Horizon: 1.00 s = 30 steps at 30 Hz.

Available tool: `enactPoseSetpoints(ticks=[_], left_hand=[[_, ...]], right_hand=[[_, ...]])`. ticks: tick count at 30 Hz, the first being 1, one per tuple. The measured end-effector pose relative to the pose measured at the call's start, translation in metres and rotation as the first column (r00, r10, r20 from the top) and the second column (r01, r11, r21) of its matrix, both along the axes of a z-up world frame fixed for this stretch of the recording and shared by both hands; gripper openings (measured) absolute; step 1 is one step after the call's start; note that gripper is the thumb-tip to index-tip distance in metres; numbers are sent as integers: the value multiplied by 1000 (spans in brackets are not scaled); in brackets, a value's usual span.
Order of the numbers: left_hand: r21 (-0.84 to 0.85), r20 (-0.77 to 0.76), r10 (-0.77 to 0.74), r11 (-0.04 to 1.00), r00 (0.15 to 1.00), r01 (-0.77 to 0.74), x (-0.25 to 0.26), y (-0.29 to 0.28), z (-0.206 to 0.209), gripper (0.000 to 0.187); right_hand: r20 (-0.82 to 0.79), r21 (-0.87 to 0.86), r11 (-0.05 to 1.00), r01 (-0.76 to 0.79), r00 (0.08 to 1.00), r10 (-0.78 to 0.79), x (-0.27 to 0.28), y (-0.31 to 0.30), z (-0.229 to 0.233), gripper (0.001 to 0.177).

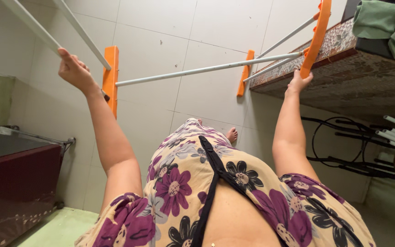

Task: The person wipes an orange plastic drying rack with a green cloth, then inserts several white metal rods into the rack's slots to assemble it. The person handles the rack and rods by hand, completing the assembly in a tiled room.

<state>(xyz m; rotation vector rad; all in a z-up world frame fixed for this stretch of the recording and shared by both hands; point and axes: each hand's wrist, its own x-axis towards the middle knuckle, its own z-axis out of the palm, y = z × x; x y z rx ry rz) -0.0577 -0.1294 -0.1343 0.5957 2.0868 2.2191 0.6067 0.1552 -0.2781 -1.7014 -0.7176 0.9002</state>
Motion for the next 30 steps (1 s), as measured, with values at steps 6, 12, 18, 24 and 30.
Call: enactPoseSetpoints(ticks=[6,12,18,24,30], left_hand=[[-20,14,32,999,999,-32,-11,-18,1,74],[0,7,34,999,999,-34,-1,-21,-8,74],[12,-24,1,1000,1000,0,2,-26,-10,73],[53,-47,-11,999,999,14,6,-12,-14,70],[141,-10,-79,987,997,79,21,6,-17,65]], right_hand=[[686,21,980,-200,715,131,-9,-2,-1,44],[357,8,1000,-14,934,11,-29,-5,15,41],[401,-66,998,12,916,16,-6,-1,22,52],[826,17,990,143,555,-94,-25,-7,34,55],[778,178,771,-612,567,270,-153,-57,56,39]])
